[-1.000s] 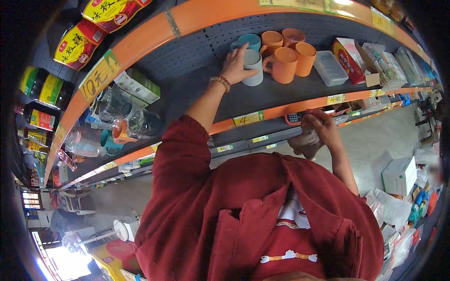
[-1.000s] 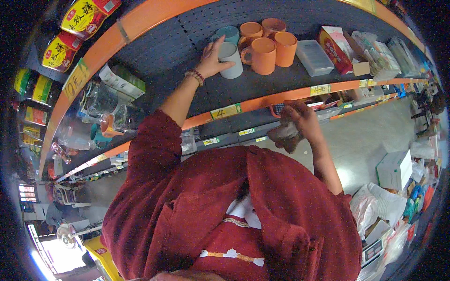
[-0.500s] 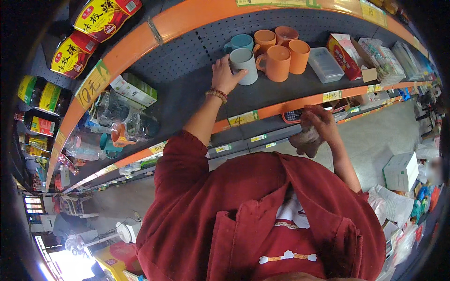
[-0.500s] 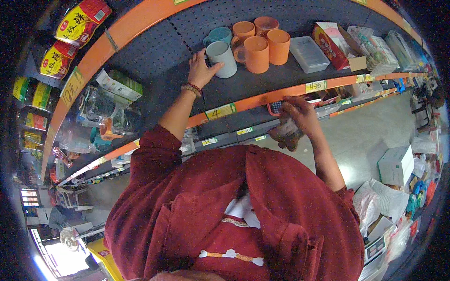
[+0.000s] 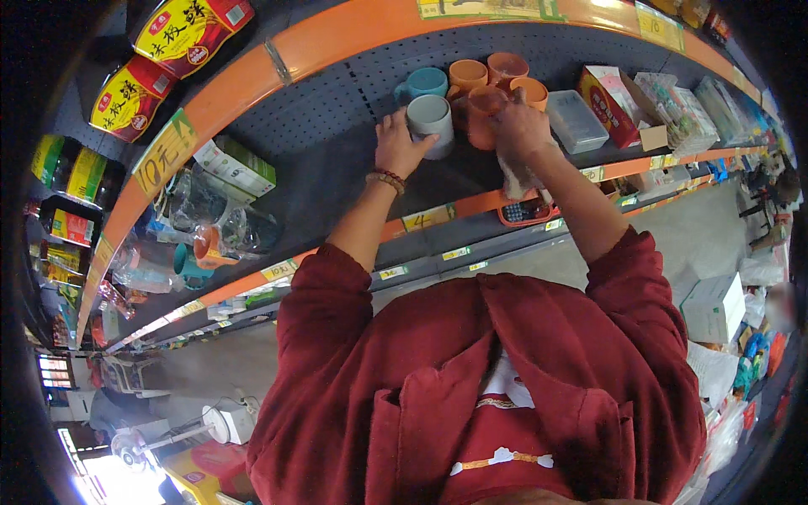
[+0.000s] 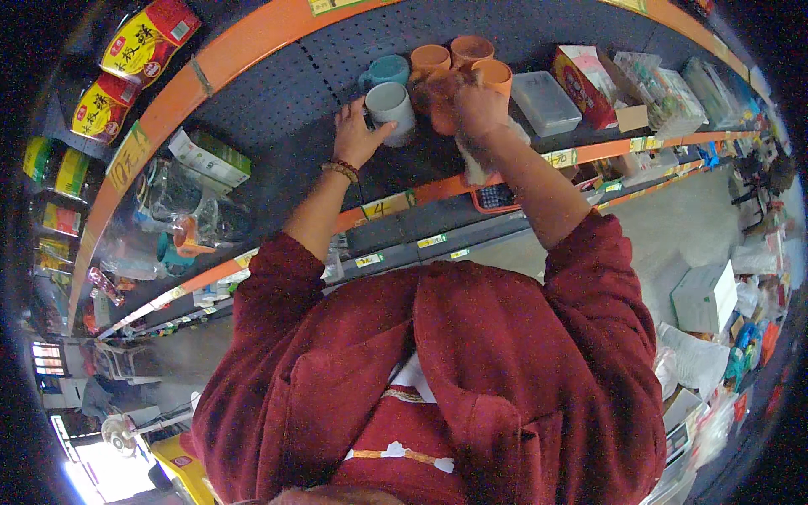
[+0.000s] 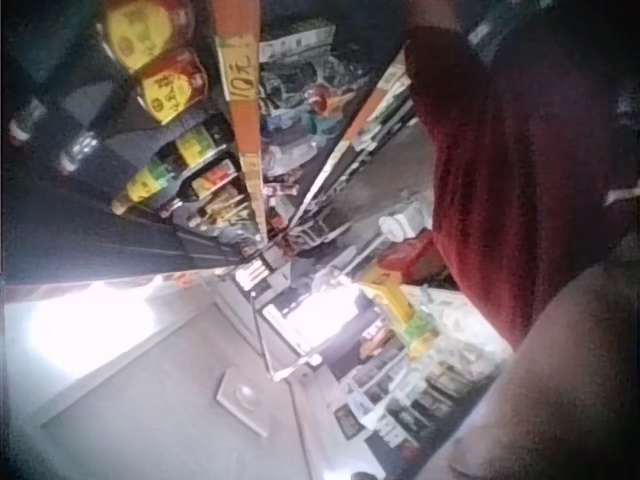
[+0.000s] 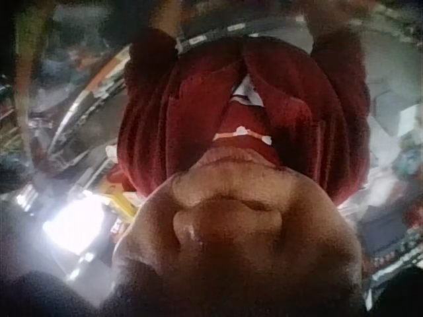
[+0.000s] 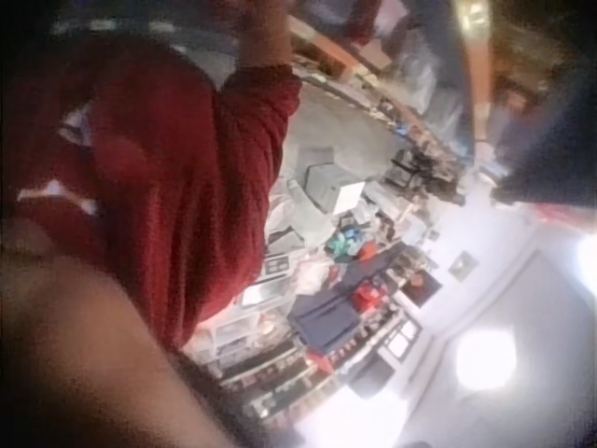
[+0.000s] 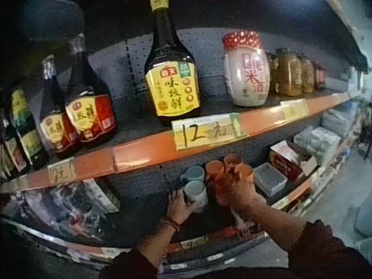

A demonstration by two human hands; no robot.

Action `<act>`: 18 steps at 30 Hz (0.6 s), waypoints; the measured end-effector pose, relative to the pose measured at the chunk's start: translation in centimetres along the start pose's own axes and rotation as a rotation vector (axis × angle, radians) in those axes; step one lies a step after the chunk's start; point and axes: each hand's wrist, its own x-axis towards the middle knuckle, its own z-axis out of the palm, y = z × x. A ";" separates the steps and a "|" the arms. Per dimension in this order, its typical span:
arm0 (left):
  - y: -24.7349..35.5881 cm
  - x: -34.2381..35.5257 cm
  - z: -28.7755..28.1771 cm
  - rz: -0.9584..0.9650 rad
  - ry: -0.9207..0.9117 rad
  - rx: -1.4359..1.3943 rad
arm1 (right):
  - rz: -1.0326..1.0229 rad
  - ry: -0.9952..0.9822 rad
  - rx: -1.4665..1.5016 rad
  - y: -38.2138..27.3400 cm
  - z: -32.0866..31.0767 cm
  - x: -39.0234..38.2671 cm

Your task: The person wipes a store shelf with a cloth, then rearranges mugs, plastic containers, and bottles of sauces on the shelf. The person continues wiping the shelf surface and repositioning items to organize the display.

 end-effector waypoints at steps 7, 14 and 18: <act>1.3 0.3 0.7 -0.011 -0.040 -0.043 | 0.006 0.120 0.147 -1.1 -1.1 -1.2; 0.9 -0.6 -1.2 0.035 -0.006 -0.012 | 0.039 -0.040 0.324 1.2 -1.9 -3.3; -2.5 -1.5 -8.8 0.084 0.197 0.141 | -0.165 0.211 0.667 3.3 -3.6 -6.3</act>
